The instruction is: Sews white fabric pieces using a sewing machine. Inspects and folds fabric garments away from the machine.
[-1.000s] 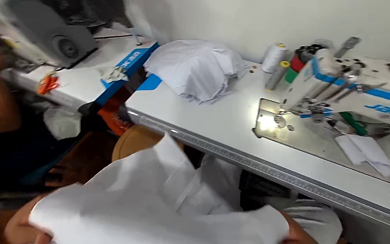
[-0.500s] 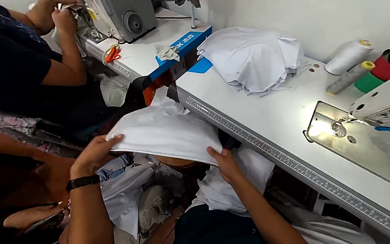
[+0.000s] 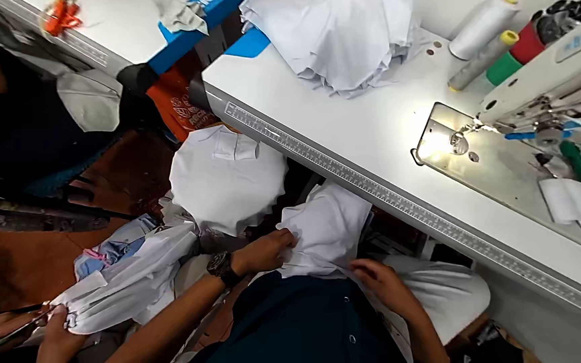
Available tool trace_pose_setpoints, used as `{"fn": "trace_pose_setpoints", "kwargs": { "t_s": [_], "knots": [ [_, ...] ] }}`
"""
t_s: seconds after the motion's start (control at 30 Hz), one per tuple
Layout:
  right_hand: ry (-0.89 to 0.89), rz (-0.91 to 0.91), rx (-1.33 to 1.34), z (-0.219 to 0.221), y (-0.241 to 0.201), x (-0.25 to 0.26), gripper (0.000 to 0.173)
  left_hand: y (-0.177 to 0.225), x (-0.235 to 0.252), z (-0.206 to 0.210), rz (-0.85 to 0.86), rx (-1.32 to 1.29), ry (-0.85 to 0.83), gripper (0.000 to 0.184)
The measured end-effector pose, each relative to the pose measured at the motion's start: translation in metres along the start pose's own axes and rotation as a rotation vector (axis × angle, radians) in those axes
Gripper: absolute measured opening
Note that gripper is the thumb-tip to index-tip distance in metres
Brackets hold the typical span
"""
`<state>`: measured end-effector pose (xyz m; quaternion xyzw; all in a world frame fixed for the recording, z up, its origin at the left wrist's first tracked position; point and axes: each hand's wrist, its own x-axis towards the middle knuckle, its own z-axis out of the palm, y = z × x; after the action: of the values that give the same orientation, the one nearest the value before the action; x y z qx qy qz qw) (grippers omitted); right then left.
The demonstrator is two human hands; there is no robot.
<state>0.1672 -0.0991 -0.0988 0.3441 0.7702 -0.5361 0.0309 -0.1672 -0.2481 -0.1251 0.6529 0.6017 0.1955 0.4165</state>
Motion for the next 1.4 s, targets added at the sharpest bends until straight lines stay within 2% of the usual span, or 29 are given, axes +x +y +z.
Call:
{"fn": "trace_pose_setpoints", "kwargs": {
  "t_s": [0.1,0.17,0.27,0.33,0.4,0.47,0.53,0.63,0.77,0.9,0.97,1.07,1.1,1.13,1.17,1.23,1.33,1.4],
  "knots": [
    [0.289,0.04,0.118,-0.008,0.02,-0.033,0.028,0.002,-0.005,0.005,-0.111,0.102,-0.075,0.037],
    [0.331,0.009,0.158,-0.001,0.021,-0.037,0.024,-0.008,-0.013,0.005,-0.158,0.162,-0.086,0.026],
    [0.279,-0.106,0.1,0.02,0.004,-0.014,0.021,-0.001,-0.021,-0.017,-0.02,0.08,-0.014,0.01],
    [0.226,-0.229,-0.001,0.034,-0.023,0.009,0.032,0.019,-0.025,-0.035,0.121,0.063,0.027,0.005],
    [0.164,-0.38,-0.097,0.05,-0.049,0.035,0.043,0.042,-0.029,-0.045,0.217,0.118,0.057,0.007],
    [0.081,-0.506,-0.15,0.064,-0.067,0.054,0.027,0.062,-0.034,-0.043,0.268,0.238,0.104,0.01],
    [0.007,-0.545,-0.176,0.068,-0.079,0.055,0.014,0.067,-0.042,-0.034,0.235,0.41,0.137,0.015],
    [0.005,-0.518,-0.183,0.063,-0.081,0.04,0.014,0.042,-0.048,-0.018,0.146,0.519,0.169,0.01],
    [0.071,-0.419,-0.136,0.053,-0.06,0.022,0.013,0.004,-0.042,-0.024,0.186,0.216,0.18,0.01],
    [0.037,-0.279,-0.211,0.036,-0.044,0.023,0.018,0.004,-0.04,-0.049,0.174,0.102,0.104,0.005],
    [0.03,-0.276,-0.282,0.038,-0.053,0.028,0.025,0.013,-0.033,-0.055,0.239,0.11,0.041,0.01],
    [0.017,-0.369,-0.26,0.053,-0.09,0.039,0.051,0.028,-0.016,-0.057,0.386,0.144,-0.046,0.019],
    [0.005,-0.402,-0.206,0.058,-0.101,0.044,0.048,0.034,-0.009,-0.058,0.413,0.158,-0.062,0.021],
    [-0.011,-0.418,-0.132,0.063,-0.109,0.05,0.039,0.039,-0.004,-0.06,0.424,0.174,-0.066,0.023],
    [-0.026,-0.41,-0.051,0.065,-0.114,0.054,0.029,0.042,0.0,-0.061,0.432,0.202,-0.057,0.025],
    [-0.074,-0.361,0.094,0.064,-0.113,0.062,0.022,0.046,0.006,-0.066,0.435,0.28,-0.018,0.03],
    [-0.184,-0.304,0.258,0.06,-0.106,0.066,0.023,0.048,0.01,-0.064,0.483,0.383,0.026,0.042],
    [-0.228,-0.286,0.302,0.059,-0.11,0.063,0.028,0.051,0.014,-0.062,0.545,0.433,0.027,0.04]
  ]
}}
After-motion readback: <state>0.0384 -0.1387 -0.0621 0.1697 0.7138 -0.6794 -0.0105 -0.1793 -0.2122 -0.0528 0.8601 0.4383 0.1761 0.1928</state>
